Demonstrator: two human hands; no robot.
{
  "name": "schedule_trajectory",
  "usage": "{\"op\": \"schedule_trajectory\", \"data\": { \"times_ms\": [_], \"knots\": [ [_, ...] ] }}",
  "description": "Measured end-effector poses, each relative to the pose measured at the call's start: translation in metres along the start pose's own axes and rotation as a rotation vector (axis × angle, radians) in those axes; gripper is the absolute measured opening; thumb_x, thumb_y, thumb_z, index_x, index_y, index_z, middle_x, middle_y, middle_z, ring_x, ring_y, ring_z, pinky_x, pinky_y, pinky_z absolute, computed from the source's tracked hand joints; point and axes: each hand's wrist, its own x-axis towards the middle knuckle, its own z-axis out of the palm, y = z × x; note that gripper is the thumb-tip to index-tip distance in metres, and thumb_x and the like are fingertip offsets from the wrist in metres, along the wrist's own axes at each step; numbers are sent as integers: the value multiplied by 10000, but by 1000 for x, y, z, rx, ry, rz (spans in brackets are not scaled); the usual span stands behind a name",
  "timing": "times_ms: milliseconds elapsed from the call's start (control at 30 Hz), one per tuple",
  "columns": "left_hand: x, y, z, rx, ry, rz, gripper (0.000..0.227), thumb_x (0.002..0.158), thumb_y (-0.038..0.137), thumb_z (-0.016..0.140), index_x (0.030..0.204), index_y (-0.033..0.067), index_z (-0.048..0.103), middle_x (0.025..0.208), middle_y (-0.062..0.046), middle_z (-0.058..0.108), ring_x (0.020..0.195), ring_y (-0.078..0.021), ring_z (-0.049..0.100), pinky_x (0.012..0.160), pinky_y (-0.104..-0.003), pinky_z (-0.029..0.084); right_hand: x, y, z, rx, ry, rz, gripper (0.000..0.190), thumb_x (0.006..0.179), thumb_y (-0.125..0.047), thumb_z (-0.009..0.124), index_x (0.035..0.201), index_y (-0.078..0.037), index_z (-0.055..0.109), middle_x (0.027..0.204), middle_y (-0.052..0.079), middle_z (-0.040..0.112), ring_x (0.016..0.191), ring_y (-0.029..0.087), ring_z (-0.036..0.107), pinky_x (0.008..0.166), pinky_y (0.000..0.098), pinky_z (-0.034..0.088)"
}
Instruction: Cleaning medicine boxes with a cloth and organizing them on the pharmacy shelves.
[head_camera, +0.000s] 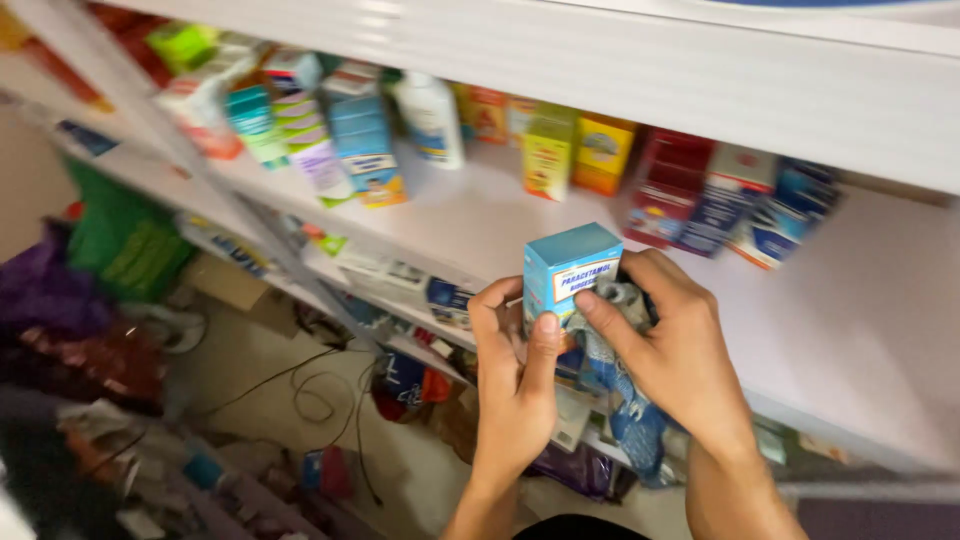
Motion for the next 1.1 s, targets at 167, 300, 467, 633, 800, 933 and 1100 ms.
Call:
{"op": "schedule_trajectory", "data": {
  "times_ms": [167,300,467,633,800,933,1100],
  "knots": [
    [12,27,-59,-33,117,8,431,1039,142,575,1393,28,357,1243,-135,570,1068,-163,591,839,-307,579,30,-18,62,71,-174,-5,315,856,-167,789,1098,9,693,945,139,702,828,263,688,729,355,536],
    [21,42,-117,262,80,208,352,1031,65,577,1304,5,363,1255,-158,505,1197,-211,513,988,-350,470,50,-32,107,188,-357,-42,304,851,-173,781,1093,-6,702,936,122,724,801,239,701,736,351,548],
    [37,34,-185,-76,211,-149,293,1096,278,442,1326,99,412,1170,-60,576,981,-127,603,691,-286,579,62,-48,172,261,-559,6,342,823,-201,801,1112,-38,717,917,94,762,780,198,700,709,347,570],
    [55,44,-208,-167,310,-205,400,1081,335,414,1421,130,462,1178,-74,643,934,-142,633,631,-307,545,63,-34,224,277,-487,-57,512,792,-208,831,1210,3,624,991,110,738,912,148,688,747,334,556],
    [56,37,-226,-293,372,-149,460,1121,365,373,1448,63,490,1211,-108,650,1014,-167,654,849,-334,557,49,-37,248,360,-135,-94,293,960,-124,762,1178,-29,590,1058,100,620,851,202,596,740,349,514],
    [57,49,-232,-244,476,-118,462,1097,375,357,1428,80,484,1211,-99,661,1053,-163,670,898,-318,562,29,-56,268,222,-246,-408,301,824,-65,804,1088,-29,665,1113,141,621,971,306,657,798,384,550],
    [44,35,-233,-221,565,-26,406,1127,319,360,1399,53,503,1202,-92,655,1078,-147,643,947,-293,543,38,-62,287,265,-241,-458,254,850,6,787,1086,-19,697,1066,119,644,935,312,653,791,396,542]
  ]
}}
